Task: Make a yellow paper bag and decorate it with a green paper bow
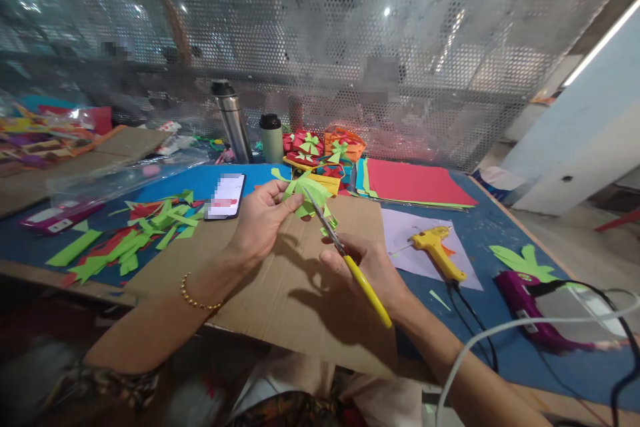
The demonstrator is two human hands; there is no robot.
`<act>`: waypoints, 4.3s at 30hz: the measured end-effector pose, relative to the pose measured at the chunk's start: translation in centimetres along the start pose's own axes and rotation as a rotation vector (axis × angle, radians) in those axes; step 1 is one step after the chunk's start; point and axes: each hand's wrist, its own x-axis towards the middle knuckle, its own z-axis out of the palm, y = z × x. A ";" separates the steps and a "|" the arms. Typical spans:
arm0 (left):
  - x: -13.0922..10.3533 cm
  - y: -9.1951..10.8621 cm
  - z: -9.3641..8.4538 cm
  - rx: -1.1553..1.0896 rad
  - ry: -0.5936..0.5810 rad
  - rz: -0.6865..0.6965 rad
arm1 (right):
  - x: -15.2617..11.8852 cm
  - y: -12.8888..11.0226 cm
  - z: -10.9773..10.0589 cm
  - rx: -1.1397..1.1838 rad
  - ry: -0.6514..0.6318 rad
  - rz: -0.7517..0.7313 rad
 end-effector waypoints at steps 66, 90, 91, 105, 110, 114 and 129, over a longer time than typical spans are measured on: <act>0.4 0.8 -0.2 -0.013 -0.214 -0.161 | 0.1 0.5 -0.6 -0.013 0.076 -0.028; -0.1 1.2 0.3 0.045 -0.009 -0.033 | -0.5 1.4 -0.2 0.122 -0.051 -0.012; -0.2 1.2 0.3 0.047 -0.023 -0.035 | -0.5 1.2 -0.2 0.110 -0.049 -0.007; -0.5 1.4 0.6 0.053 -0.043 -0.069 | -0.3 0.2 -0.4 0.018 -0.044 0.020; -0.5 1.4 0.6 0.051 -0.041 -0.085 | -0.1 0.3 -0.3 0.019 0.015 0.021; -0.5 1.4 0.5 0.045 -0.041 -0.089 | 0.1 1.0 -0.1 0.015 0.081 -0.008; -0.5 1.2 0.7 -0.007 -0.005 -0.113 | 0.1 0.7 -0.2 0.014 0.076 -0.042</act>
